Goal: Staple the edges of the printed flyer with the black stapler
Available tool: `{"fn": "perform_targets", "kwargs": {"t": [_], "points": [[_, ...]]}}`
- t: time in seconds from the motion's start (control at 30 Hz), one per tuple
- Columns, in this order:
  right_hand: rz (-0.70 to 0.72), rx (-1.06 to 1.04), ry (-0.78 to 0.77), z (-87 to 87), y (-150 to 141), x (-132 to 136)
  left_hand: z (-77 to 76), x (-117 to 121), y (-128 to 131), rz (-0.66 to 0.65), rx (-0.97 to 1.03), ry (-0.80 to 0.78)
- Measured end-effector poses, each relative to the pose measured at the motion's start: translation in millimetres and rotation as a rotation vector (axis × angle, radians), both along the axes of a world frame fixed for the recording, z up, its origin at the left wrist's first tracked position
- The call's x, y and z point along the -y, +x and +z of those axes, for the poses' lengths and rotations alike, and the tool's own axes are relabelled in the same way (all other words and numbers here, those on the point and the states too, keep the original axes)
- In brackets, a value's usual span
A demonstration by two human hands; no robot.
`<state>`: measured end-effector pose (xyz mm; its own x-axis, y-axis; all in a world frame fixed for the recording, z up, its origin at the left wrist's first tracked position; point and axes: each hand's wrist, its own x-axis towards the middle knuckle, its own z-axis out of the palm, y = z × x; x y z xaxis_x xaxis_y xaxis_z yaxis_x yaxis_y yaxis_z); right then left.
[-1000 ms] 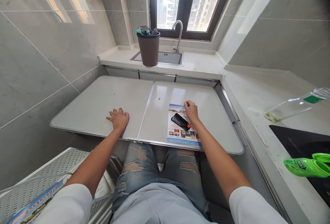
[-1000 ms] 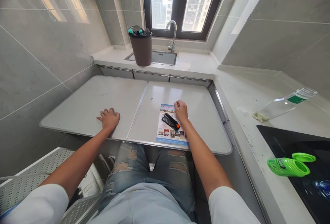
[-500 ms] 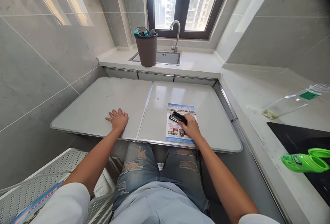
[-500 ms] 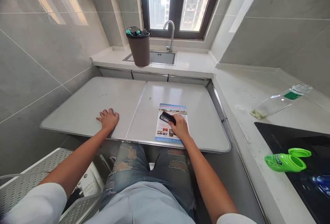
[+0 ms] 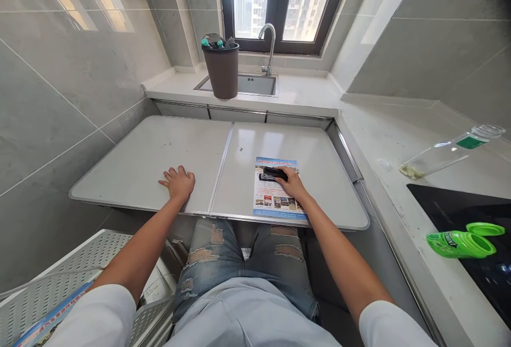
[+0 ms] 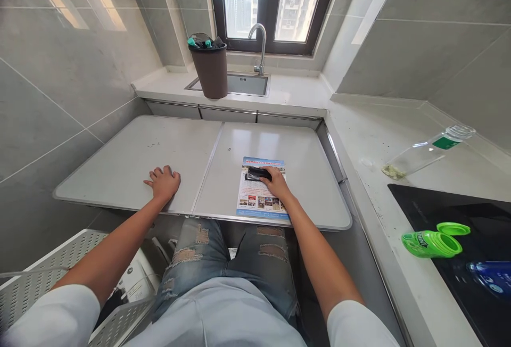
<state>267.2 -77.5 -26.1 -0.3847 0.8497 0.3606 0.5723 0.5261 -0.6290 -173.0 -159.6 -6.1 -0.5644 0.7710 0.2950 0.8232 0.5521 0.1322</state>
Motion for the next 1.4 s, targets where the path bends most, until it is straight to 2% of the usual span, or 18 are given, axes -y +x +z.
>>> {"fn": "perform_targets", "kwargs": {"t": [0.23, 0.33, 0.4, 0.5, 0.57, 0.6, 0.67, 0.77, 0.93, 1.2, 1.4], "points": [[-0.153, 0.051, 0.131, 21.3, 12.3, 25.1, 7.4, -3.4, -5.6, 0.004, 0.078, -0.071], [-0.191, 0.018, 0.137, 23.5, 15.2, 33.7, 14.8, -10.3, 14.5, -0.058, 0.161, -0.015], [-0.219, -0.019, 0.139, 20.9, 14.3, 36.5, 17.8, -16.5, 46.1, -0.294, 0.252, 0.065], [-0.261, -0.053, 0.124, 15.9, 13.1, 38.6, 15.2, -28.4, 109.3, -0.795, 0.506, 0.050], [-0.278, -0.055, 0.117, 14.3, 14.0, 39.9, 9.5, -38.1, 147.7, -1.004, 0.578, 0.064], [-0.285, -0.060, 0.118, 14.2, 14.8, 40.6, 6.1, -43.4, 162.8, -1.060, 0.592, 0.065], [-0.286, -0.085, 0.116, 14.9, 16.3, 41.9, -0.8, -53.5, 183.3, -1.068, 0.581, 0.044], [-0.282, -0.104, 0.094, 15.5, 17.2, 42.2, -9.0, -64.0, 194.8, -1.029, 0.527, 0.000], [-0.346, -0.027, 0.098, 12.3, 15.1, 38.6, -15.0, -67.1, 196.7, -0.987, 0.500, 0.002], [-0.382, 0.009, 0.097, 9.7, 11.1, 37.1, -13.3, -64.2, 195.2, -0.980, 0.547, 0.012], [-0.356, 0.052, 0.059, 21.4, 9.6, 37.6, -11.3, -63.5, 191.3, -0.984, 0.611, 0.044]]}}
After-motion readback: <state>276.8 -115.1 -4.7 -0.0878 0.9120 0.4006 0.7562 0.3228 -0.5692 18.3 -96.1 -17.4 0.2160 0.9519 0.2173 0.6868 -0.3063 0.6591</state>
